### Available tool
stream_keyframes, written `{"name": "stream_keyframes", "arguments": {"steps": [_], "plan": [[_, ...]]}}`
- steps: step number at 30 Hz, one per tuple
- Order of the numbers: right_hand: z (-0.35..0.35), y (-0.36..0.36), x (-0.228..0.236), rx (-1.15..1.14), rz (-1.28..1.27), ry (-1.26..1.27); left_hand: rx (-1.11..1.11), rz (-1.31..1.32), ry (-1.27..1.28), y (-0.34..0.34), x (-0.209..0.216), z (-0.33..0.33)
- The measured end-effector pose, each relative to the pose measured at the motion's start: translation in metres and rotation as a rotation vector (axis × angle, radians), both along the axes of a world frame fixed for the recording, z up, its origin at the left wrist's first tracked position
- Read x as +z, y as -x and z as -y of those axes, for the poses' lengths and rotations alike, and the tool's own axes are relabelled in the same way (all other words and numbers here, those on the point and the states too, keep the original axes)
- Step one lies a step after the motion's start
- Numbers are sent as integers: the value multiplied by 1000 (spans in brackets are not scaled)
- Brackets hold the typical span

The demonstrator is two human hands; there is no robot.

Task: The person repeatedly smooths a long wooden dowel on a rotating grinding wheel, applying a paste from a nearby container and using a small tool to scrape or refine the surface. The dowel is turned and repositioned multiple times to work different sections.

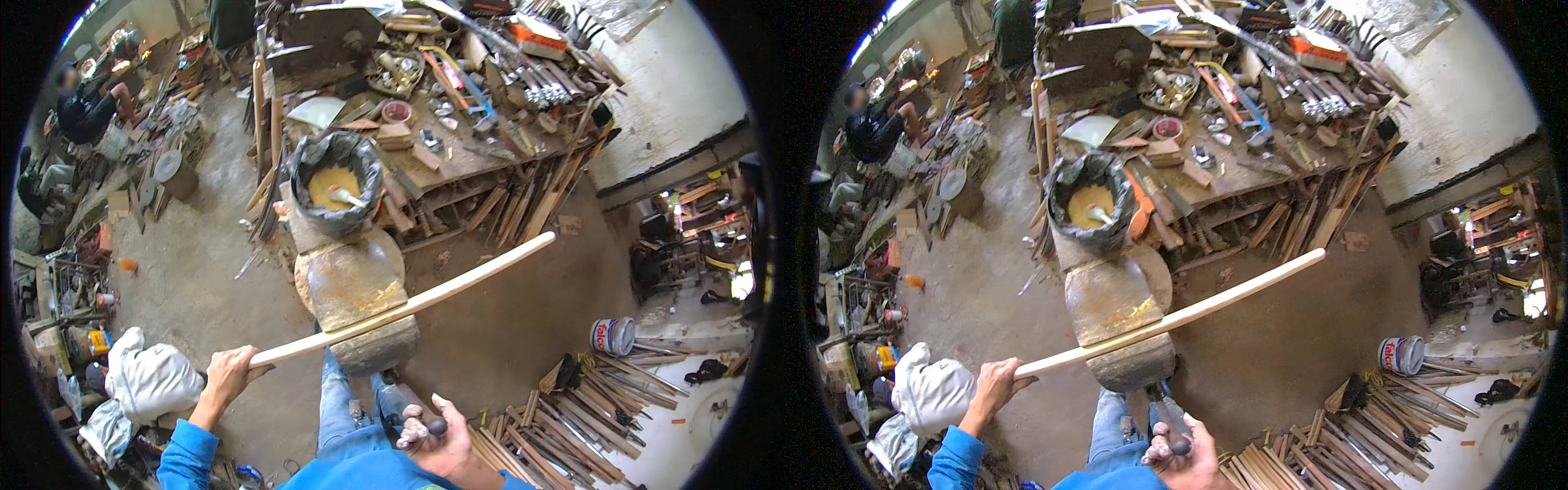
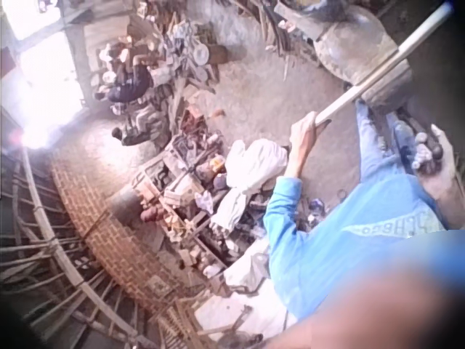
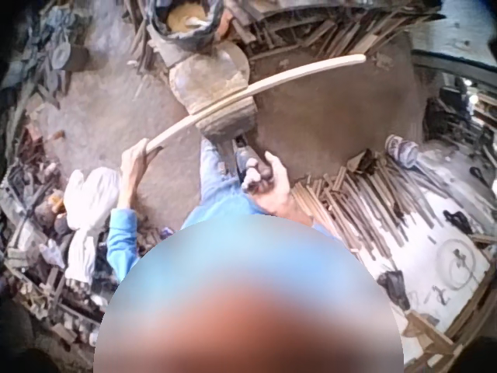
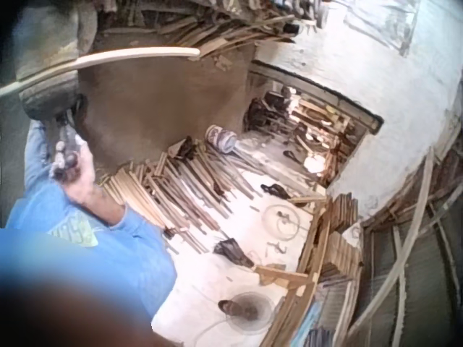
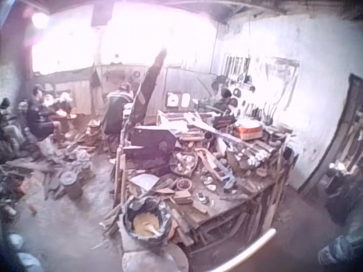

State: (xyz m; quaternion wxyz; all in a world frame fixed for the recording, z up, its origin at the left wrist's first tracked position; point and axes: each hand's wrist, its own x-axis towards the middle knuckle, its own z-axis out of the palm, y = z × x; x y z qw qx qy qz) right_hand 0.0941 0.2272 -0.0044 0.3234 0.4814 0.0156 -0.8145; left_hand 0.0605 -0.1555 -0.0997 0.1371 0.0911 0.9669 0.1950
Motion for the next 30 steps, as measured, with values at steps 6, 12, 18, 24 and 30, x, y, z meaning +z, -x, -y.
{"name": "stream_keyframes", "arguments": {"steps": [6,12,18,24,30], "plan": [[9,-10,-10,-6,-197,182,41,93,-37,-1,6,2],[18,-22,-18,-75,-173,129,25,104,-120,4,9,5],[36,-8,18,-1,-425,38,88,430,-313,23,15,-1],[48,125,59,240,-1351,-1201,35,620,-575,40,9,19],[122,331,11,1343,-1913,-1950,156,972,-638,24,-5,112]]}}
